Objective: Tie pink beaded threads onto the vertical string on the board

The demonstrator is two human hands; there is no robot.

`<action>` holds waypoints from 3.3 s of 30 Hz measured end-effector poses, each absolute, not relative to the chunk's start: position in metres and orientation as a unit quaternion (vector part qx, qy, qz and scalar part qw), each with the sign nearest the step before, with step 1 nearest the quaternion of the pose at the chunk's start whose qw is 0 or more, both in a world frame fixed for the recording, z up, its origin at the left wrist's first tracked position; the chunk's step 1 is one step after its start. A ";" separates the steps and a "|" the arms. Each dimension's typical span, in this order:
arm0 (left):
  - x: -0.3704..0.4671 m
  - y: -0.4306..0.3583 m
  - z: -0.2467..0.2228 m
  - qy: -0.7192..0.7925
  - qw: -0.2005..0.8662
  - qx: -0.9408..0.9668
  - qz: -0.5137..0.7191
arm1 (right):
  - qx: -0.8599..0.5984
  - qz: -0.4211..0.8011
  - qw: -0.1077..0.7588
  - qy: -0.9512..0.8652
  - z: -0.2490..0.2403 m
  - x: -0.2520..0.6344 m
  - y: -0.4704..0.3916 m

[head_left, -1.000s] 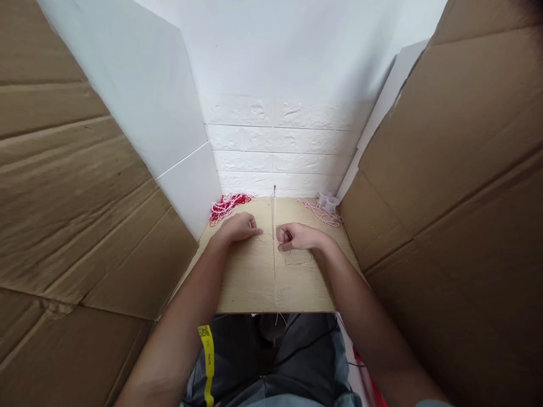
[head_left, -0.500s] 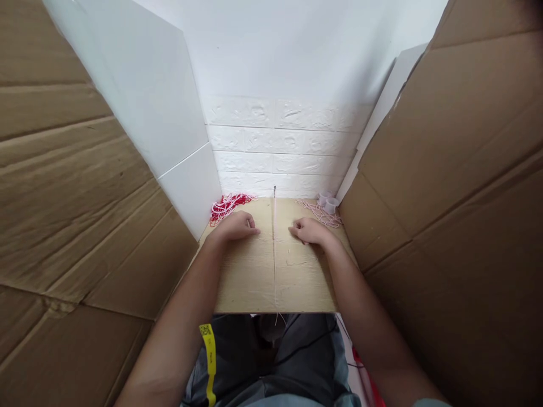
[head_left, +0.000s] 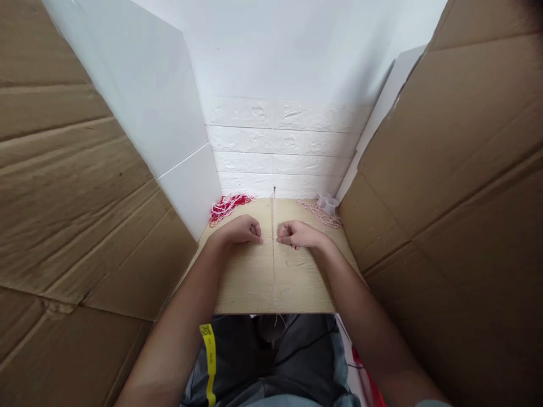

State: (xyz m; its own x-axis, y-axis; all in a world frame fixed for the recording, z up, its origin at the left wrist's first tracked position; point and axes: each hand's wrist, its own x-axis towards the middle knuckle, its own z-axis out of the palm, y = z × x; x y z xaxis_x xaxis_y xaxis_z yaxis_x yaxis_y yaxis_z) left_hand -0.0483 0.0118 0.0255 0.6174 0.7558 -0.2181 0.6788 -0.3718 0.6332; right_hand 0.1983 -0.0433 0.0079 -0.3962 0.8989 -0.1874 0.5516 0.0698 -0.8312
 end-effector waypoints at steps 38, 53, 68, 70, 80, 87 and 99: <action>-0.041 0.002 0.031 0.360 0.388 0.848 -0.017 | -0.466 0.430 0.086 -0.768 0.014 0.212 -0.041; -0.043 0.002 0.033 0.371 0.390 0.842 -0.028 | -0.490 0.449 0.062 -0.744 0.018 0.214 -0.046; -0.037 0.001 0.029 0.340 0.395 0.854 0.006 | -0.483 0.471 0.069 -0.735 0.019 0.204 -0.049; -0.035 0.001 0.028 0.325 0.395 0.859 0.020 | -0.480 0.472 0.085 -0.735 0.017 0.202 -0.049; -0.033 0.001 0.027 0.341 0.409 0.846 0.035 | -0.478 0.445 0.113 -0.749 0.013 0.200 -0.046; -0.026 -0.003 0.028 0.335 0.416 0.843 0.061 | -0.474 0.421 0.152 -0.758 0.003 0.193 -0.044; -0.021 -0.005 0.025 0.355 0.411 0.836 0.075 | -0.465 0.413 0.144 -0.770 0.008 0.192 -0.048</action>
State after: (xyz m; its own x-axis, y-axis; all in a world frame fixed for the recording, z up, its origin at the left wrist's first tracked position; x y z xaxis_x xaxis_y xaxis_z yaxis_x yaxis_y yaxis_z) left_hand -0.0207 -0.0047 0.0248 0.7369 0.6553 -0.1663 0.5317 -0.4098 0.7412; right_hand 0.1915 -0.0480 0.0084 -0.5259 0.8347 -0.1633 0.5975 0.2258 -0.7694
